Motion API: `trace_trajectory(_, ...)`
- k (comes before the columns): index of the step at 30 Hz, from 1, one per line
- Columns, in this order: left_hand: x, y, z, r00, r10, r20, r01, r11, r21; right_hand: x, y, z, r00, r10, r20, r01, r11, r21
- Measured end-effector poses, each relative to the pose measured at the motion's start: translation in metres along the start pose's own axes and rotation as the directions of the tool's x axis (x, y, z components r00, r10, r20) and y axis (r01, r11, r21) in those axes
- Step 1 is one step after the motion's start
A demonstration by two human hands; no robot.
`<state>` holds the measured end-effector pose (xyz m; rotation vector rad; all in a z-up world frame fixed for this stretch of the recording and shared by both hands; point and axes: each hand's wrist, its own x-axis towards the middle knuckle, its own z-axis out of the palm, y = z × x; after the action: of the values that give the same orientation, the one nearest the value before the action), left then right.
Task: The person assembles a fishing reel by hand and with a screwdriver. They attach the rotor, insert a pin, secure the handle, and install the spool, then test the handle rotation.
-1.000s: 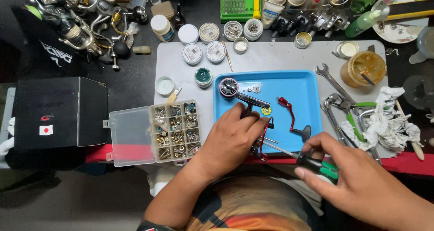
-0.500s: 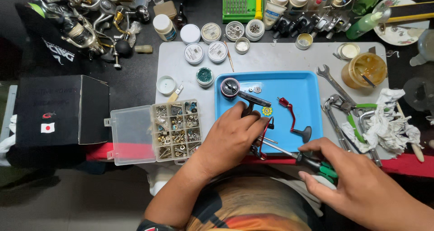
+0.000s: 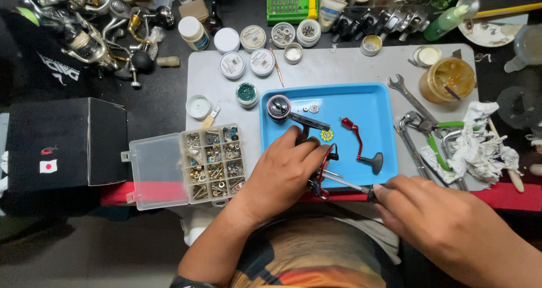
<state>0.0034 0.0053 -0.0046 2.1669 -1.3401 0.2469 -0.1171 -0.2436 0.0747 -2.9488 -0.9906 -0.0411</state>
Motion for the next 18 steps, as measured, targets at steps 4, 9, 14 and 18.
trace_trajectory(4,0.004,0.0,0.002,0.999,-0.004,-0.044,0.002,0.998,-0.06,-0.004,-0.005,-0.004,0.996,-0.094,0.006,0.093,0.975,-0.204)
trace_trajectory(9,0.005,0.001,0.007,0.998,-0.001,-0.058,-0.004,0.997,-0.083,0.004,-0.013,-0.008,0.981,0.179,-0.075,-0.172,0.98,0.096)
trace_trajectory(14,0.008,0.005,0.003,0.998,0.001,-0.055,-0.01,0.989,-0.15,0.001,-0.006,-0.017,0.991,0.111,0.072,-0.118,0.987,0.107)
trace_trajectory(18,0.011,0.008,-0.001,0.999,0.012,-0.046,-0.021,0.979,-0.201,-0.004,-0.01,-0.025,0.995,-0.062,0.082,0.079,0.973,-0.218)
